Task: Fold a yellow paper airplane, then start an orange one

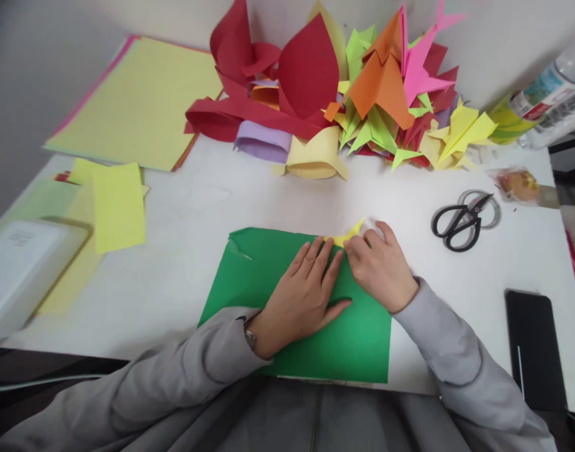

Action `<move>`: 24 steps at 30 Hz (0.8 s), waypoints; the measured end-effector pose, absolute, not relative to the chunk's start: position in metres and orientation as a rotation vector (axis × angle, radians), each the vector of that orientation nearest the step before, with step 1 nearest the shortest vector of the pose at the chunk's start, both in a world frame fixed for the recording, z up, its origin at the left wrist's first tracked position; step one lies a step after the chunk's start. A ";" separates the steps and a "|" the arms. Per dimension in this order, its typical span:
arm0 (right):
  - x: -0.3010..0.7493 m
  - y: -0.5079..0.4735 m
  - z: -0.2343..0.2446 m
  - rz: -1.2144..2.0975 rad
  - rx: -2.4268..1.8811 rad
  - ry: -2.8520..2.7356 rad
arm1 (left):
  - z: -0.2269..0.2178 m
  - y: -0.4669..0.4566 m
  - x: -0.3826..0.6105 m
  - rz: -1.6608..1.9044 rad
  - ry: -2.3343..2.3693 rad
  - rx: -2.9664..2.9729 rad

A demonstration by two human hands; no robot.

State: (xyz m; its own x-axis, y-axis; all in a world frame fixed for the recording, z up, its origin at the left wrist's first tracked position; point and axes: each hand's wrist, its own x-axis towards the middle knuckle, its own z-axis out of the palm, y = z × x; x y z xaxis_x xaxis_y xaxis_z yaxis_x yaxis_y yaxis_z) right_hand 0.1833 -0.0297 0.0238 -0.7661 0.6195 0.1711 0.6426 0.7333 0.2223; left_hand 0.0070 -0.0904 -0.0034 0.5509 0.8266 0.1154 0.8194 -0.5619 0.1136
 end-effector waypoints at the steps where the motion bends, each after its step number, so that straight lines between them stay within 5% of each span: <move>1: 0.183 -0.030 0.024 -0.407 -1.037 -2.844 | -0.002 -0.091 0.007 0.225 1.460 2.720; 24: 0.184 -0.030 0.020 -0.355 -1.041 -2.806 | 0.003 -0.095 0.008 0.225 1.654 2.671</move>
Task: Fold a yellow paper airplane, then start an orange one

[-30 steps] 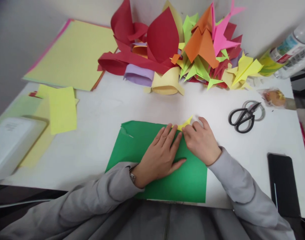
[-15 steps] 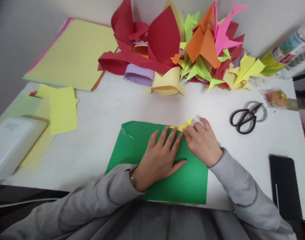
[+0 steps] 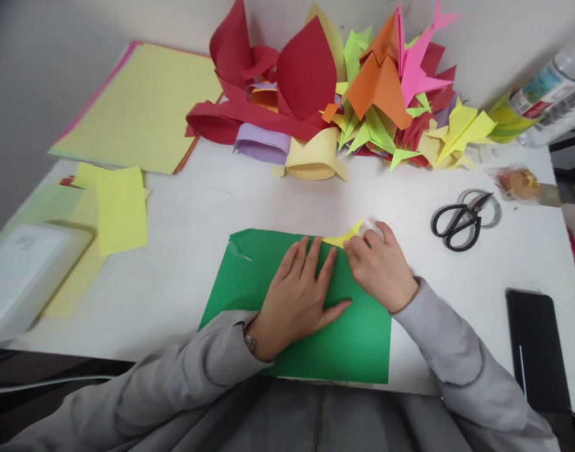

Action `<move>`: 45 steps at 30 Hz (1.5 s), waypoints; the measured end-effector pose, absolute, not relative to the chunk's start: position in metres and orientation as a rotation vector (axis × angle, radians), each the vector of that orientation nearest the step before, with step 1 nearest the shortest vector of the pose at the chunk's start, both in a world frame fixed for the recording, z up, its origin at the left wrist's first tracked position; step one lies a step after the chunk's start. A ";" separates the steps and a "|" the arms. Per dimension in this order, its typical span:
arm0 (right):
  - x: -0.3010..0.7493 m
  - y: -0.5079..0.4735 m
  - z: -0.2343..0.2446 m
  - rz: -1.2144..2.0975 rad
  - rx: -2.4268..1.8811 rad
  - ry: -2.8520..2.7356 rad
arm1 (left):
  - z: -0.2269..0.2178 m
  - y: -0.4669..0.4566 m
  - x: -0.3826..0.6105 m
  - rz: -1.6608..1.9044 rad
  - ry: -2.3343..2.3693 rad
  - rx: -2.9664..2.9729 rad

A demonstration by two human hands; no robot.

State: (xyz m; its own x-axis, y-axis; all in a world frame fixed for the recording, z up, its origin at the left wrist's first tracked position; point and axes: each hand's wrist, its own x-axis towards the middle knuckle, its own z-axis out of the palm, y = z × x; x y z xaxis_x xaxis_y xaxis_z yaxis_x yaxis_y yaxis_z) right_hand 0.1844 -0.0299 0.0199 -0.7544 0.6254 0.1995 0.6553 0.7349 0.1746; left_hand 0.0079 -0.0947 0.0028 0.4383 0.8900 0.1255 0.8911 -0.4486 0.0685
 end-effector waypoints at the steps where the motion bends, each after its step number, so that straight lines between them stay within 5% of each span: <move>1: 0.185 -0.030 0.020 -0.339 -1.045 -2.806 | 0.003 -0.095 0.008 -0.227 -1.650 -2.666; 37: 0.184 -0.029 0.020 -0.426 -1.012 -2.790 | 0.002 -0.097 0.008 -0.258 -1.808 -2.575; 45: 0.184 -0.030 0.020 -0.412 -1.024 -2.812 | -0.005 -0.091 0.006 -0.367 -1.461 -2.786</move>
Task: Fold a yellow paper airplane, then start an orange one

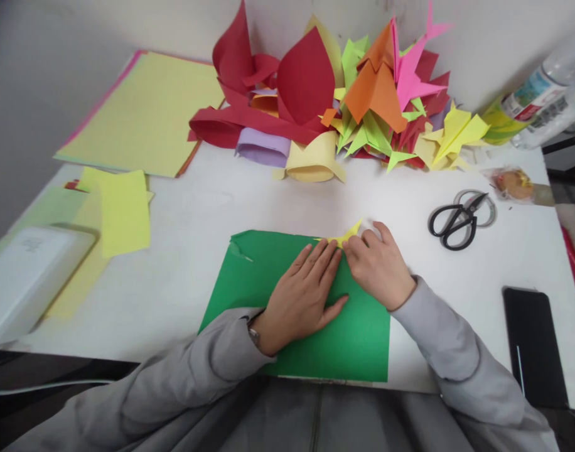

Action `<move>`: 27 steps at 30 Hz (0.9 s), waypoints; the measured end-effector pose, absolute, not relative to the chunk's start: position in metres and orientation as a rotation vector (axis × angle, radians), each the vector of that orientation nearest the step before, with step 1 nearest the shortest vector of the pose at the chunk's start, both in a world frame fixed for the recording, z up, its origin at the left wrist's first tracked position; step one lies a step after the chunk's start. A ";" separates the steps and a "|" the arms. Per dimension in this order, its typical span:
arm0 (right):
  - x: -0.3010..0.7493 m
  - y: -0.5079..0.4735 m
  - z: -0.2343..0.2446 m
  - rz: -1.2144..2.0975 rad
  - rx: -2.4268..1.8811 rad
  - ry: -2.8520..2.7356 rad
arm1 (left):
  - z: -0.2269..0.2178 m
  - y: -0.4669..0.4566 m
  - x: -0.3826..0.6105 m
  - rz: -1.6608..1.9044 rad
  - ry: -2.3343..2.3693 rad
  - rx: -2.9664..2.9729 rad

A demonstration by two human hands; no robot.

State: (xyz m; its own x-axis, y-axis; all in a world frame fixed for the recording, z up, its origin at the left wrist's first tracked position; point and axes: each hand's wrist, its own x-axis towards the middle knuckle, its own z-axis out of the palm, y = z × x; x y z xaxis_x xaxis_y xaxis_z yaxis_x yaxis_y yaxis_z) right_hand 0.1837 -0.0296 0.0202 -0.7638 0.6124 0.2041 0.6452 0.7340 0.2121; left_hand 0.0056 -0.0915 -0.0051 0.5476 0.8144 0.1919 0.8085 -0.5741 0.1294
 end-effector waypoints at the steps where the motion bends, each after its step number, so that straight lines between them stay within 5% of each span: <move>1: 0.184 -0.030 0.020 -0.412 -1.029 -2.815 | -0.006 -0.091 0.005 0.360 1.433 2.739; 27: 0.183 -0.030 0.014 -0.459 -1.007 -2.722 | -0.005 -0.085 0.011 0.321 1.498 2.755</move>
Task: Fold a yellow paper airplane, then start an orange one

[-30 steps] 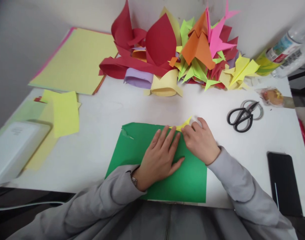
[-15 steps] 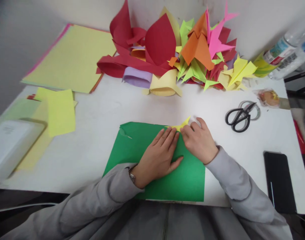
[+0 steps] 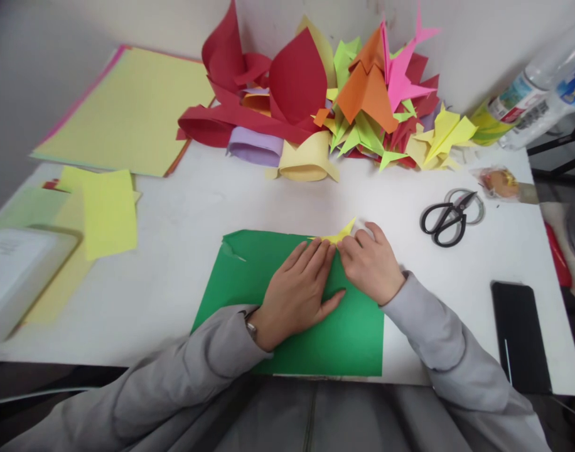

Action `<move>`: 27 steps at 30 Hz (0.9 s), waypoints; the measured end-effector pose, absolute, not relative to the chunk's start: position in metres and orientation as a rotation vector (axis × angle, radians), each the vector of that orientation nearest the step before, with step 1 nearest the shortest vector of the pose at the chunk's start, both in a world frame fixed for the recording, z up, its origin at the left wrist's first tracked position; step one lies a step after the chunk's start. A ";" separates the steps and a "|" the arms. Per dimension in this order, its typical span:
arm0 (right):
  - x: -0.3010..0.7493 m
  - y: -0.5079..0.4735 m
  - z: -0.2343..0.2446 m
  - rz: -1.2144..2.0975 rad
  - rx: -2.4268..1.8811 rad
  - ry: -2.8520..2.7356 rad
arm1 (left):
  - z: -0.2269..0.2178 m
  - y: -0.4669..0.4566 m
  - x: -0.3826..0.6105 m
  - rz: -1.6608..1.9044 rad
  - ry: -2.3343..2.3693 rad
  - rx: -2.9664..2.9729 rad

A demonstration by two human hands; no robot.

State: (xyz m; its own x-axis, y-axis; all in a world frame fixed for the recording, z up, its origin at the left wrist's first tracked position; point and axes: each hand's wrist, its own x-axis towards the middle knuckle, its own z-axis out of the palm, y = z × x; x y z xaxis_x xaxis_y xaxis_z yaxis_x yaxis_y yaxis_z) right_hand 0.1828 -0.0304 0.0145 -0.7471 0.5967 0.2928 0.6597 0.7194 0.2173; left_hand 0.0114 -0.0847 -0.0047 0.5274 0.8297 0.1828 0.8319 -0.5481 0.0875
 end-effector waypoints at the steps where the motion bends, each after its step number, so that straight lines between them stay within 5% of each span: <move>1: 0.183 -0.030 0.014 -0.455 -1.012 -2.724 | -0.004 -0.084 0.014 -0.317 -1.516 -2.723; 27: 0.206 -0.024 0.010 -0.058 -1.272 -2.546 | 0.003 -0.081 0.021 -0.293 -1.558 -2.744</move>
